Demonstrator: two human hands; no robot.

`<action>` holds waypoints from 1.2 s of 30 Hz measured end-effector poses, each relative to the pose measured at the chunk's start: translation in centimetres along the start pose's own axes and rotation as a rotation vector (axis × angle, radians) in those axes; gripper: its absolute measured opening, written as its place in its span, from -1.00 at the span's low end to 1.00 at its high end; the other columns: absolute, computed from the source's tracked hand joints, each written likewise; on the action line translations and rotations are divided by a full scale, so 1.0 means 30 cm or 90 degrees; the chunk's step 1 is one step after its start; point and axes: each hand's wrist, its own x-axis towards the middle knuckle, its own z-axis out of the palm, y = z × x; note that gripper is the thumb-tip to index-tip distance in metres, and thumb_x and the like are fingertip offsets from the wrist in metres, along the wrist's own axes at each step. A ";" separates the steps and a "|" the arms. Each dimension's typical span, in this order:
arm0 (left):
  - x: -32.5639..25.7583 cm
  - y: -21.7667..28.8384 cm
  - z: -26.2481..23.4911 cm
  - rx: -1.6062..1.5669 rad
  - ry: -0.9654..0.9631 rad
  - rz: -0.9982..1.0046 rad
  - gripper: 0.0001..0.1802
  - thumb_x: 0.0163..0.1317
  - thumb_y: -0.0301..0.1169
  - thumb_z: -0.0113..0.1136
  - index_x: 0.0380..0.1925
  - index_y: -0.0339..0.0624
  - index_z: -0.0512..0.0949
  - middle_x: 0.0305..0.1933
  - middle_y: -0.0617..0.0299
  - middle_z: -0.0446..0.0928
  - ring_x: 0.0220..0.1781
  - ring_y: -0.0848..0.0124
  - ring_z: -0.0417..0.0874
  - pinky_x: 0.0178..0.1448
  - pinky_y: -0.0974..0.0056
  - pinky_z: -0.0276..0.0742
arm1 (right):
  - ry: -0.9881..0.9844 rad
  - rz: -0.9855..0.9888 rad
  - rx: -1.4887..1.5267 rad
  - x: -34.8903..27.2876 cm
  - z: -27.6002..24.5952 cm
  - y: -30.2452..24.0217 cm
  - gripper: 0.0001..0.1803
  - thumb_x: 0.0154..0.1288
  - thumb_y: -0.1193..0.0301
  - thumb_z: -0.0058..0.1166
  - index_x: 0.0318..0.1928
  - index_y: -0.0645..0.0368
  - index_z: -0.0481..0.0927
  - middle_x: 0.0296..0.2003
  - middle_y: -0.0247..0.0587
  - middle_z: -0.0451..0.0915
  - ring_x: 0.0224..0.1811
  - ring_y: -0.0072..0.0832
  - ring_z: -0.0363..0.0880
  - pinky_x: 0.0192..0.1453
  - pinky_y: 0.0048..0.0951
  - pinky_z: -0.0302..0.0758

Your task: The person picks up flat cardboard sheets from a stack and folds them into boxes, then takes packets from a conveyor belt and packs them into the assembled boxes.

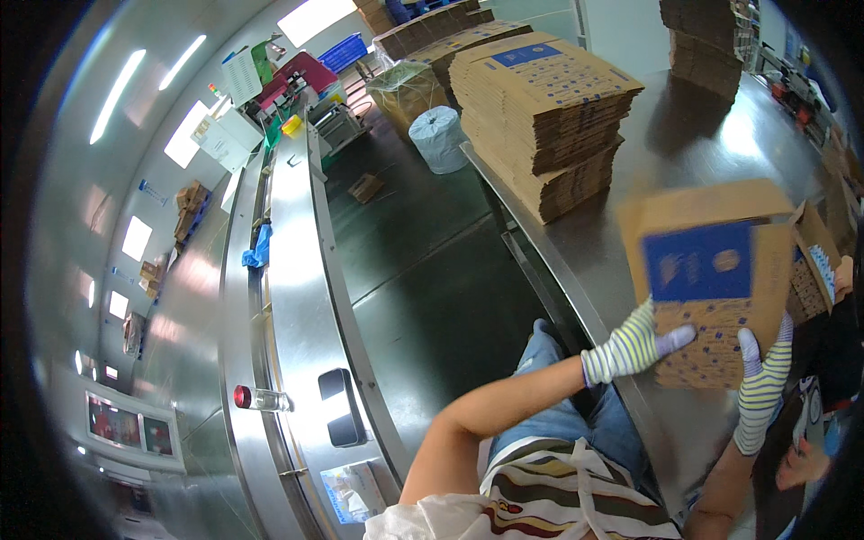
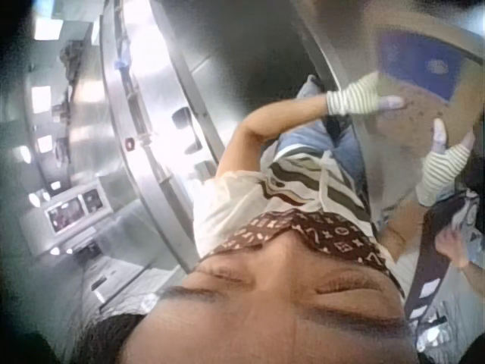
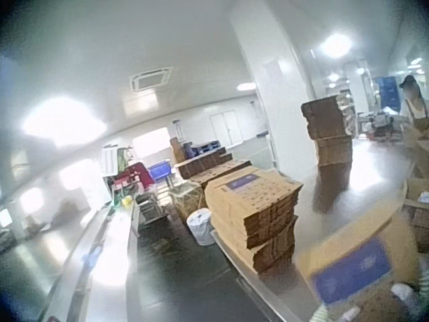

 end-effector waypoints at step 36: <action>-0.034 -0.012 -0.166 0.783 -0.224 0.423 -0.47 0.00 0.13 0.11 -0.66 -0.17 0.45 -0.64 0.20 0.38 -0.41 0.20 0.49 0.38 -0.09 0.19 | 0.035 -0.180 0.049 0.086 0.373 0.242 -0.69 0.35 0.31 -0.33 -0.42 0.14 0.47 0.10 -0.11 0.44 0.37 -0.09 0.10 0.40 -0.04 -0.02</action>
